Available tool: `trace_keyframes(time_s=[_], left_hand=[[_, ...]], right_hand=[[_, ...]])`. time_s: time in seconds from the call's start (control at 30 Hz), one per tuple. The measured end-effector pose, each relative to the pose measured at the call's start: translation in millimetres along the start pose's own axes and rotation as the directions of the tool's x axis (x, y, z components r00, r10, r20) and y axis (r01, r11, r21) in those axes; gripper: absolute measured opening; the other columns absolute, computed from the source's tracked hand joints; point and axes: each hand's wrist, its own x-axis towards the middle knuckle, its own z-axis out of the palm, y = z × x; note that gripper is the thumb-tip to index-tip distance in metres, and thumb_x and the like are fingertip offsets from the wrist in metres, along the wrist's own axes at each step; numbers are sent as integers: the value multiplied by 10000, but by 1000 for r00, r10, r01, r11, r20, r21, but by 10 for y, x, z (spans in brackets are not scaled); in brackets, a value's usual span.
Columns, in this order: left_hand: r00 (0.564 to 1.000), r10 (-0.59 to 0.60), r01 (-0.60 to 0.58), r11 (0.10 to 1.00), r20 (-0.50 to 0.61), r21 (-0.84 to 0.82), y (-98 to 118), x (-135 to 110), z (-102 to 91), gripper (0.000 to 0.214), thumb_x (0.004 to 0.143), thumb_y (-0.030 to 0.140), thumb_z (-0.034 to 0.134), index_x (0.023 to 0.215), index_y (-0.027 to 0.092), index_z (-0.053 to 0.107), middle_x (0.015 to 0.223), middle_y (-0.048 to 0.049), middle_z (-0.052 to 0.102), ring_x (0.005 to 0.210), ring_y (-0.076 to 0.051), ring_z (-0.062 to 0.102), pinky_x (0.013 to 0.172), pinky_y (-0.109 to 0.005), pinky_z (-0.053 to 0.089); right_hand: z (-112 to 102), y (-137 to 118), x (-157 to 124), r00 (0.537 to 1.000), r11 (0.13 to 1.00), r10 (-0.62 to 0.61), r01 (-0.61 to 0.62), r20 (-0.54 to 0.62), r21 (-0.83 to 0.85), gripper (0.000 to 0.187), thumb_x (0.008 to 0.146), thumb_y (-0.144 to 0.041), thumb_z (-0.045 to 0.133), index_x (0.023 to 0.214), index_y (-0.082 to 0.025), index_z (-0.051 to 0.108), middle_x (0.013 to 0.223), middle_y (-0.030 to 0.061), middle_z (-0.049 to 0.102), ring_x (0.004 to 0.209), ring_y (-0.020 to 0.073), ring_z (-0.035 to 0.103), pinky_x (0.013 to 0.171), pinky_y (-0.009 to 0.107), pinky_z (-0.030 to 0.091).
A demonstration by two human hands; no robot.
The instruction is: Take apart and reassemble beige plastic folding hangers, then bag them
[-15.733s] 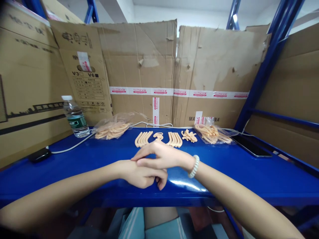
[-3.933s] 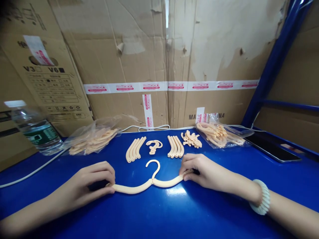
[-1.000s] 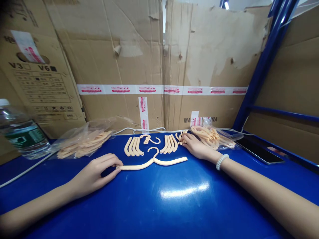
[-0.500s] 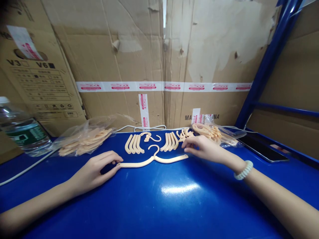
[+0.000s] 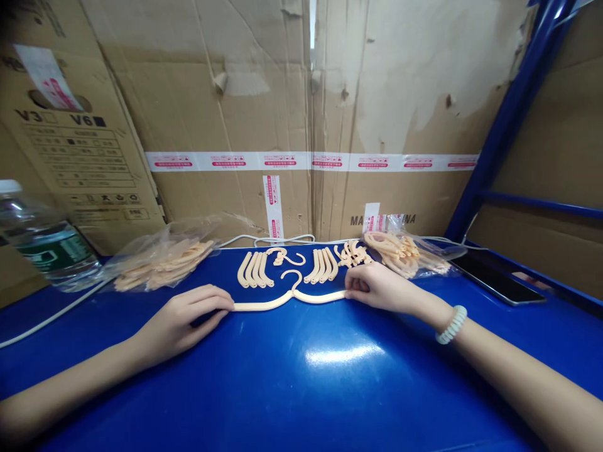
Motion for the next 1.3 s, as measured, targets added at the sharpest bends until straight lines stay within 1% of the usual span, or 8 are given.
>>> trace_keyframes(time_s=[0.2, 0.43, 0.57, 0.73, 0.83, 1.03, 1.17, 1.3], left_hand=[[1000, -24, 23, 999, 7, 45, 18, 14, -19, 216, 945, 157, 453, 1020, 196, 652, 1002, -73, 682, 918, -190, 640, 832, -323, 519], [999, -41, 41, 999, -19, 32, 24, 24, -21, 213, 924, 152, 479, 1019, 203, 663, 1012, -64, 687, 930, -187, 649, 842, -311, 528], [996, -69, 70, 997, -54, 15, 33, 29, -28, 181, 932, 163, 475, 1000, 187, 641, 998, -65, 677, 919, -181, 644, 840, -305, 519], [986, -123, 127, 992, -110, 27, 18, 24, -28, 134, 920, 190, 487, 981, 170, 605, 907, -52, 674, 795, -165, 636, 738, -288, 524], [974, -173, 177, 984, -145, 8, -10, 19, -25, 74, 906, 226, 523, 864, 186, 569, 867, -33, 676, 770, -160, 638, 707, -275, 521], [949, -243, 236, 970, -200, -58, -12, 42, -90, 173, 901, 292, 572, 758, 196, 584, 795, -10, 697, 734, -162, 659, 671, -261, 512], [946, -231, 217, 972, -227, -86, -2, 51, -118, 162, 889, 286, 601, 756, 196, 622, 757, 1, 699, 698, -156, 657, 651, -249, 502], [963, -186, 169, 980, -194, -102, -17, 44, -107, 148, 888, 220, 588, 748, 195, 628, 766, 2, 702, 716, -151, 657, 691, -246, 499]], right_hand=[[50, -2, 19, 998, 1000, -9, 9, -70, -2, 223, 880, -358, 555, 768, -174, 613, 608, 1, 576, 521, 119, 479, 502, 249, 379], [52, -3, 22, 998, 1000, -5, 5, -59, 10, 191, 876, -339, 562, 774, -185, 608, 608, 1, 578, 530, 133, 502, 507, 251, 381], [19, 22, 18, 999, 1000, -2, 2, -42, 10, 210, 920, -340, 486, 826, -190, 599, 667, 17, 618, 585, 152, 554, 555, 268, 405], [-31, 82, 2, 994, 1000, 27, -26, -108, 13, 178, 924, -349, 468, 876, -202, 557, 672, 10, 622, 578, 154, 553, 555, 274, 412], [-35, 111, -2, 985, 999, 45, -39, -164, 35, 182, 899, -386, 516, 875, -208, 543, 667, 5, 612, 561, 148, 533, 535, 269, 413], [-3, 162, 14, 965, 999, 40, -39, -259, 12, 244, 849, -410, 571, 726, -224, 473, 656, 12, 597, 573, 160, 540, 515, 274, 402], [8, 177, 34, 969, 992, 96, -74, -227, 102, 247, 838, -422, 574, 706, -226, 500, 611, 9, 623, 547, 168, 559, 527, 291, 411], [-12, 122, 55, 969, 989, 106, -80, -221, 125, 190, 844, -341, 557, 699, -224, 517, 581, -2, 628, 544, 170, 576, 547, 294, 424]])
